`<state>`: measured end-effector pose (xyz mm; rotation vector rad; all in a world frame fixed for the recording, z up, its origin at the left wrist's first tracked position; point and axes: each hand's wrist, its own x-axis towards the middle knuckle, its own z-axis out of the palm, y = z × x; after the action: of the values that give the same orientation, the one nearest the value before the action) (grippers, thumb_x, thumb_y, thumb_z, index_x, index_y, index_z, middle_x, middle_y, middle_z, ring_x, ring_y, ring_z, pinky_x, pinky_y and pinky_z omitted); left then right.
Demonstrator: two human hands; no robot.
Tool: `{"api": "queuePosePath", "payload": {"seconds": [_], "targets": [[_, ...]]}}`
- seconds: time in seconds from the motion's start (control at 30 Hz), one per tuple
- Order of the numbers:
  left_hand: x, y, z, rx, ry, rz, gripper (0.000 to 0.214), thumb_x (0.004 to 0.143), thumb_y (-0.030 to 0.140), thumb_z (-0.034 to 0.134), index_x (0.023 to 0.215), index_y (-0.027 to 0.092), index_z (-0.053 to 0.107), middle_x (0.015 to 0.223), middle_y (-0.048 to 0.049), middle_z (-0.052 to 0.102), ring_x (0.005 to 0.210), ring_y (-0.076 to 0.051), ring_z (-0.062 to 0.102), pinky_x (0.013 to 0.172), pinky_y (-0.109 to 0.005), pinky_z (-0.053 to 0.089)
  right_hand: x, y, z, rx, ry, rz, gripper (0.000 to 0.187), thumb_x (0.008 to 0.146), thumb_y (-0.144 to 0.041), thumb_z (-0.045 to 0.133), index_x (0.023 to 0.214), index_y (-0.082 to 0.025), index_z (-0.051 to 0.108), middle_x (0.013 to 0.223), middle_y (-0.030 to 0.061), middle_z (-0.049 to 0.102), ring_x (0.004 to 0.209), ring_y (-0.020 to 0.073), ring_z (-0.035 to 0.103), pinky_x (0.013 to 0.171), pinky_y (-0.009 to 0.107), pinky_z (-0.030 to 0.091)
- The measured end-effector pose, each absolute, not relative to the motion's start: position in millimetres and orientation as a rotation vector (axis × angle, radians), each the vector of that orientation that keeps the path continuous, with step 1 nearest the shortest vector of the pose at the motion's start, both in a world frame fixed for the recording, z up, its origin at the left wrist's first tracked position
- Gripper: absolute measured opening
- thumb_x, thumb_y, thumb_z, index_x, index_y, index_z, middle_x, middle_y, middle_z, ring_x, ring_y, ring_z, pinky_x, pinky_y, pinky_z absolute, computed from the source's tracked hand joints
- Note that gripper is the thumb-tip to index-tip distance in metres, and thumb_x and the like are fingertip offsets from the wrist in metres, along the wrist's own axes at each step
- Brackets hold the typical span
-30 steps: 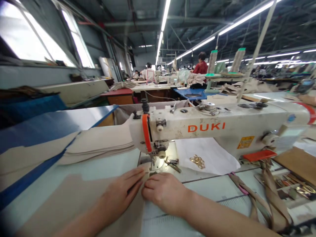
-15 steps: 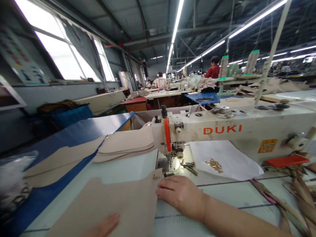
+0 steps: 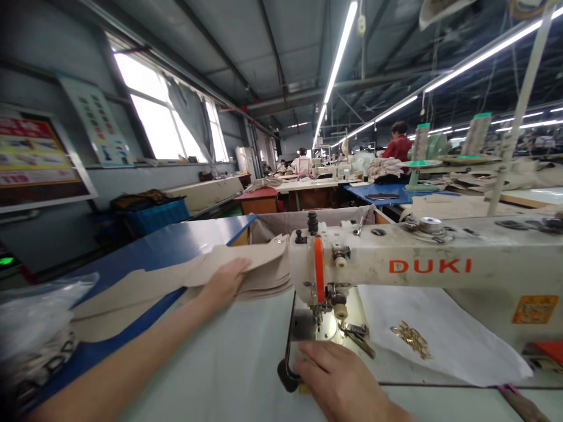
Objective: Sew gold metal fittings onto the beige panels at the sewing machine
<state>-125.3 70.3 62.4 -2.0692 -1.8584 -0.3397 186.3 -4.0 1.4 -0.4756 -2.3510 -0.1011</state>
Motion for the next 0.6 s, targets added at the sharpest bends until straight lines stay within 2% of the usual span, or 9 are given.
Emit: {"api": "queuePosePath", "payload": {"seconds": [0.07, 0.13, 0.27, 0.43, 0.53, 0.6], "targets": [[-123, 77, 30, -2.057, -1.904, -0.323, 0.04, 0.088, 0.025, 0.038, 0.122, 0.015, 0.055, 0.13, -0.0138, 0.055, 0.122, -0.027, 0.049, 0.099, -0.047, 0.039, 185, 0, -5, -0.455, -2.349, -0.129, 0.026, 0.091, -0.016, 0.04, 0.101, -0.02, 0.063, 0.105, 0.0068, 0.068, 0.091, 0.0177, 0.066, 0.08, 0.025, 0.055], [-122, 75, 12, -2.043, -1.928, -0.322, 0.044, 0.09, 0.035, 0.037, 0.127, 0.016, 0.051, 0.134, -0.0159, 0.051, 0.126, -0.03, 0.044, 0.1, -0.053, 0.036, 183, 5, -11, -0.414, -2.337, -0.158, 0.024, 0.091, -0.018, 0.041, 0.098, -0.02, 0.064, 0.102, 0.0056, 0.07, 0.087, 0.017, 0.068, 0.076, 0.023, 0.056], [-119, 64, 11, -2.021, -1.92, -0.333, 0.053, 0.09, 0.044, 0.037, 0.133, 0.014, 0.044, 0.14, -0.0159, 0.044, 0.131, -0.029, 0.037, 0.104, -0.05, 0.031, 181, 9, -17, -0.382, -2.34, -0.165, 0.025, 0.093, -0.02, 0.04, 0.098, -0.021, 0.065, 0.099, 0.0044, 0.071, 0.083, 0.0151, 0.069, 0.073, 0.019, 0.056], [-142, 54, 29, -1.882, -1.934, -0.363, 0.054, 0.09, 0.04, 0.038, 0.137, 0.015, 0.035, 0.147, -0.0116, 0.034, 0.136, -0.023, 0.028, 0.11, -0.043, 0.025, 183, 11, -12, -0.341, -2.356, -0.216, 0.027, 0.094, -0.024, 0.039, 0.098, -0.022, 0.066, 0.095, 0.0053, 0.072, 0.079, 0.0164, 0.07, 0.068, 0.02, 0.058], [-187, 45, 48, -1.629, -2.064, -0.407, 0.053, 0.091, 0.032, 0.035, 0.137, 0.007, 0.032, 0.147, -0.0193, 0.029, 0.137, -0.029, 0.024, 0.109, -0.047, 0.023, 185, 9, -6, -0.348, -2.404, -0.206, 0.025, 0.093, -0.022, 0.041, 0.101, -0.022, 0.065, 0.098, 0.0061, 0.071, 0.081, 0.0174, 0.07, 0.068, 0.02, 0.058], [-222, 35, 59, -1.464, -2.197, -0.406, 0.053, 0.089, 0.033, 0.035, 0.132, 0.001, 0.038, 0.143, -0.026, 0.034, 0.133, -0.037, 0.029, 0.104, -0.052, 0.028, 186, 8, -3, -0.348, -2.433, -0.187, 0.025, 0.091, -0.02, 0.043, 0.103, -0.022, 0.065, 0.099, 0.0059, 0.071, 0.083, 0.0176, 0.07, 0.069, 0.02, 0.058]]}}
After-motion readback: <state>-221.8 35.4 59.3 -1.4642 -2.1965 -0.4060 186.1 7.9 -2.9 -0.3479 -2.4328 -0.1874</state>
